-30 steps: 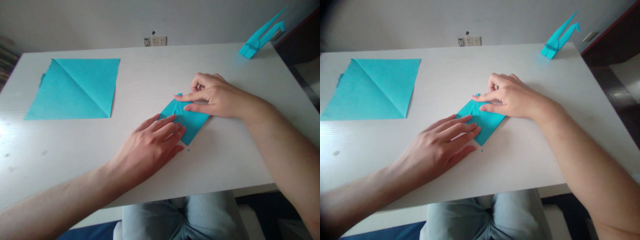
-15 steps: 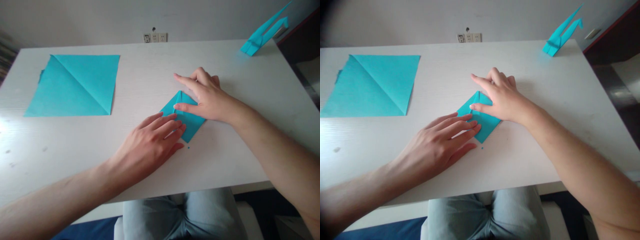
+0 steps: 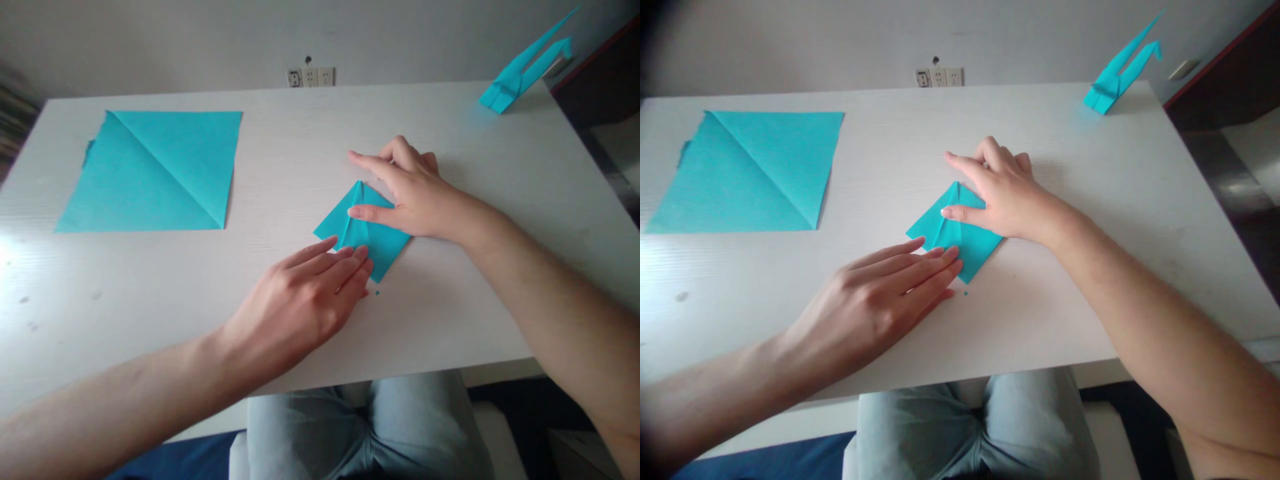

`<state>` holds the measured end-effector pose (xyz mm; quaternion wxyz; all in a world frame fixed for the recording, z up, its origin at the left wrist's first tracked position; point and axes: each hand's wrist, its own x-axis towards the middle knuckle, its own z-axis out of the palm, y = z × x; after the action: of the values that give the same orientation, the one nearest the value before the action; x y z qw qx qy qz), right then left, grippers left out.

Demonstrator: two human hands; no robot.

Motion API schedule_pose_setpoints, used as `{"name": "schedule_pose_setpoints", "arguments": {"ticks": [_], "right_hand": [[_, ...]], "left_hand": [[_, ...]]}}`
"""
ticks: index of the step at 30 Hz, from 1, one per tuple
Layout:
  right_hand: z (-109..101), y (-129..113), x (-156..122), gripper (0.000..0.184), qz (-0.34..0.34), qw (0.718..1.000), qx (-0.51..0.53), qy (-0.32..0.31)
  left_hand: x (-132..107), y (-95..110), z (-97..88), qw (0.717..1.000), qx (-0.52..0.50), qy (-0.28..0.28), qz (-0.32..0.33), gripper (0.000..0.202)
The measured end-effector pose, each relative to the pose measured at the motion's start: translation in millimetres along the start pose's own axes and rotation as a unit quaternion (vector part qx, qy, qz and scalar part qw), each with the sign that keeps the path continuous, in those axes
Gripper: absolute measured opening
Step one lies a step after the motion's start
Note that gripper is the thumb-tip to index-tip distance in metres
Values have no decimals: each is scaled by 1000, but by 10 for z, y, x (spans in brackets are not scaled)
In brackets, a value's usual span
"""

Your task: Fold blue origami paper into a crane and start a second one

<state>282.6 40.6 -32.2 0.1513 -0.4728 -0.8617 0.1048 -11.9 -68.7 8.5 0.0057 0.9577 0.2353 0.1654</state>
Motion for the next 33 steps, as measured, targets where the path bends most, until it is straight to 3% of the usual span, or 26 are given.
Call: {"name": "schedule_pose_setpoints", "arguments": {"ticks": [5,9,18,24,28,33], "right_hand": [[-43,-142,-29,96,-20,1000,3,-4],[-17,-243,-60,101,-33,999,5,2],[49,-68,92,70,68,992,-56,94],[-55,7,119,54,73,989,-19,125],[-126,-37,98,48,34,994,46,92],[-206,7,59,33,-31,993,115,1]], "left_hand": [[11,15,21,1000,5,7,-11,32],[15,15,9,998,-41,-23,-36,31],[-14,-11,80,1000,-4,14,-17,31],[1,-27,50,998,26,35,-48,26],[6,-164,96,993,72,23,-96,37],[5,-359,174,988,45,39,-140,37]]}}
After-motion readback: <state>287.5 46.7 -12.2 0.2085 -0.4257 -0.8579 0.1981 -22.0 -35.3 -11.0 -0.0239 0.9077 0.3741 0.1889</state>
